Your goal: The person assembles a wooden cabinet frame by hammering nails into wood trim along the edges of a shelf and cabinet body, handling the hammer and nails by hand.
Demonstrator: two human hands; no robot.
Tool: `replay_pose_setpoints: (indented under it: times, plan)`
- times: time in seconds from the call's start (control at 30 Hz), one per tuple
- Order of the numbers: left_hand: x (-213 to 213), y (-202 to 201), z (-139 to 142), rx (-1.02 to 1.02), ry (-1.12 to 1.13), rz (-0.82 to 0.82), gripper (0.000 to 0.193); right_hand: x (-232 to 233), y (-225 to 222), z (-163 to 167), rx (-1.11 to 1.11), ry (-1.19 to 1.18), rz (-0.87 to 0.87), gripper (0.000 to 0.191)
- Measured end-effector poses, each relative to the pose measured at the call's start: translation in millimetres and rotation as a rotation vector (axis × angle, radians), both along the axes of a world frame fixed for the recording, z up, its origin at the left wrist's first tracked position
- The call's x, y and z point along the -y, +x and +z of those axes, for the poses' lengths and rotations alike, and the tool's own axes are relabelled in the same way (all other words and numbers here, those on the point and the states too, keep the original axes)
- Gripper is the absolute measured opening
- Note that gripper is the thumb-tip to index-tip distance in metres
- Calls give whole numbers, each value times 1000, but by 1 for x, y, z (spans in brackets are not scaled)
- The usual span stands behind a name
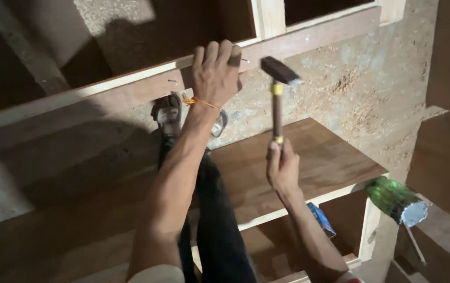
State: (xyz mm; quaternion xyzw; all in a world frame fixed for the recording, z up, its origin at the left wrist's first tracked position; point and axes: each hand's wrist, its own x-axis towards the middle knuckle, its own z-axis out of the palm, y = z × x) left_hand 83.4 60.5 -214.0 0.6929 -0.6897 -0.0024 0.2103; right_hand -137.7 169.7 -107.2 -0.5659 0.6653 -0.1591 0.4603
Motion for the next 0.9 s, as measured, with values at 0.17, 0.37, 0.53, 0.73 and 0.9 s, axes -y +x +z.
replay_pose_setpoints:
  times: [0.17,0.37,0.53,0.73,0.9]
  plan:
    - [1,6,4,-27,-161,-28,49,-12,-20,-6,41,-169,9,41]
    - [3,8,11,-66,-171,-19,44,-17,-40,-29,170,-161,61,32]
    - [5,8,13,-53,-187,-45,44,-19,-53,-52,496,-192,-165,30]
    - [5,12,12,-54,-98,-56,46,-6,-44,-55,-124,-271,151,16]
    - [2,11,16,-112,-169,-93,54,8,-26,-39,-104,-359,171,15]
